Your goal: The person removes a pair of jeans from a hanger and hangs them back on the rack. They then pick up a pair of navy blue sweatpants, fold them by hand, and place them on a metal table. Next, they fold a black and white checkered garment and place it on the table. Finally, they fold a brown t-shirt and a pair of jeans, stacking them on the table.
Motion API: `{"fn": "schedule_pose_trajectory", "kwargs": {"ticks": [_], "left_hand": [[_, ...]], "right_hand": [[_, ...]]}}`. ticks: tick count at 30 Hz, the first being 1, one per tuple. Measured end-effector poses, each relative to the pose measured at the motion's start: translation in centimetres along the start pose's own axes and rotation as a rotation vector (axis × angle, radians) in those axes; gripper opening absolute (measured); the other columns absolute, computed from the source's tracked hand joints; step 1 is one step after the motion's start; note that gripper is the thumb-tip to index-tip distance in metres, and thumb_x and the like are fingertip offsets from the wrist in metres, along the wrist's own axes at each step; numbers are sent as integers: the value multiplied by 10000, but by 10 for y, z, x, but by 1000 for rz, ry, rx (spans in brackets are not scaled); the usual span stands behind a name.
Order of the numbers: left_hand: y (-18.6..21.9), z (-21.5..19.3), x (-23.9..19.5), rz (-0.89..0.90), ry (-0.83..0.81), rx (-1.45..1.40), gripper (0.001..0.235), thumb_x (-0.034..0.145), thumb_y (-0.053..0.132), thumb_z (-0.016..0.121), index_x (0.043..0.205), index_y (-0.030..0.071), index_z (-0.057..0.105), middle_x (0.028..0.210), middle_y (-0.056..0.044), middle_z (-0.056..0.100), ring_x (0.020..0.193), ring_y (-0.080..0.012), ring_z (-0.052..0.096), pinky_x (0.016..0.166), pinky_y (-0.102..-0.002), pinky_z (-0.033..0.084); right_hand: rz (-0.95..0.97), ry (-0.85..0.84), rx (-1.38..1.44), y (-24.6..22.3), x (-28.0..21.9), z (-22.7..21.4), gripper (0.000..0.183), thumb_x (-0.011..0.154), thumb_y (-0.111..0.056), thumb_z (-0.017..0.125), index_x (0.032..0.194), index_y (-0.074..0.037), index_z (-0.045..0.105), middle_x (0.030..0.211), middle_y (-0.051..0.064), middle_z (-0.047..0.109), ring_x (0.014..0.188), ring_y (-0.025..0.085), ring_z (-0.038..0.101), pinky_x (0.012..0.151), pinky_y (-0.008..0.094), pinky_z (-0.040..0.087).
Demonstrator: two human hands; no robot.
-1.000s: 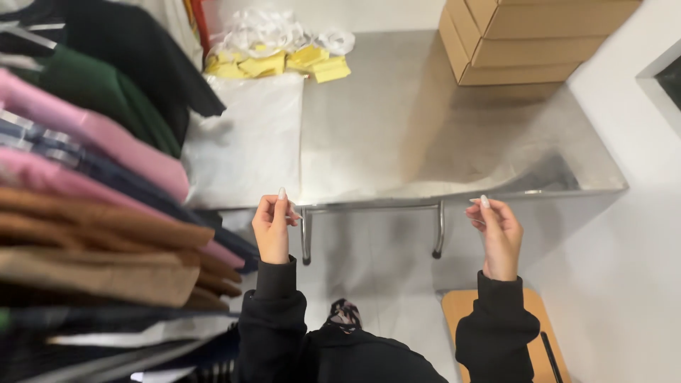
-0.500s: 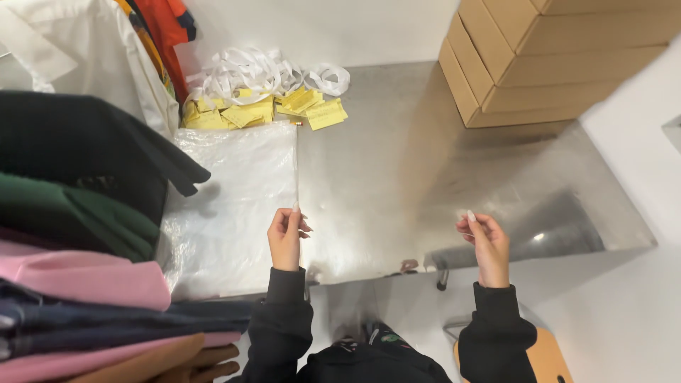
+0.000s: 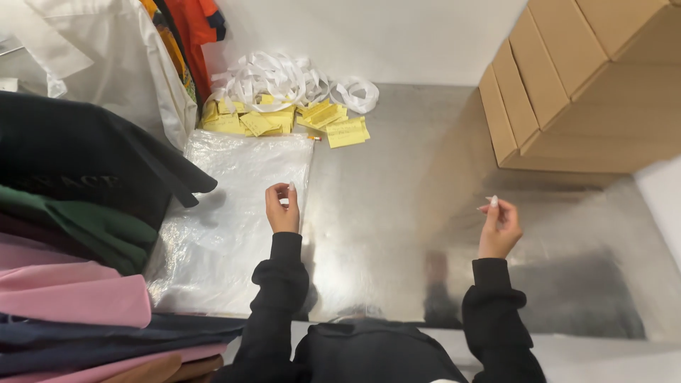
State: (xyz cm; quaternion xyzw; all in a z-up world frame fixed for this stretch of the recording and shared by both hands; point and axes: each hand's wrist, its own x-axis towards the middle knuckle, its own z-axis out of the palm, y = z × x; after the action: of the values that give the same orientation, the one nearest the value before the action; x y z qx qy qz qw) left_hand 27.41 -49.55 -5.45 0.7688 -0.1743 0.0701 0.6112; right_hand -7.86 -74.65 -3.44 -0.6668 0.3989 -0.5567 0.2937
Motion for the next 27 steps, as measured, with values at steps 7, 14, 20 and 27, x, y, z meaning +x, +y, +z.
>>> {"fn": "schedule_pose_trajectory", "kwargs": {"ticks": [7, 14, 20, 27], "left_hand": [[-101, 9, 5, 276, -14, 470, 294, 1050, 287, 556, 1286, 113, 540, 1158, -57, 550, 1088, -280, 598, 894, -441, 540], [-112, 17, 5, 459, -142, 744, 538, 1065, 435, 451, 1509, 134, 408, 1469, -103, 453, 1400, -267, 436, 1132, -465, 375], [-108, 19, 4, 329, -403, 852, 610, 1066, 552, 325, 1591, 242, 288, 1610, -50, 328, 1510, -246, 304, 1217, -523, 275], [-104, 22, 5, 199, -557, 927, 677, 1037, 645, 227, 1619, 299, 218, 1701, 15, 163, 1573, -199, 129, 1268, -533, 111]], "right_hand": [[-271, -101, -348, 136, 3, 31, 38, 1043, -119, 737, 1077, -111, 723, 969, 40, 733, 907, 225, 707, 793, 308, 559], [-375, -243, -535, 139, 17, 46, 320, 1038, -302, 663, 1269, -81, 643, 1256, 120, 651, 1153, 327, 638, 976, 449, 518], [-384, -322, -743, 144, 11, 51, 433, 1014, -402, 648, 1351, -134, 608, 1429, 86, 580, 1319, 294, 553, 1023, 472, 478], [-300, -394, -837, 154, 8, 51, 496, 1009, -462, 623, 1408, -167, 611, 1536, 88, 523, 1395, 286, 503, 1099, 474, 422]]}}
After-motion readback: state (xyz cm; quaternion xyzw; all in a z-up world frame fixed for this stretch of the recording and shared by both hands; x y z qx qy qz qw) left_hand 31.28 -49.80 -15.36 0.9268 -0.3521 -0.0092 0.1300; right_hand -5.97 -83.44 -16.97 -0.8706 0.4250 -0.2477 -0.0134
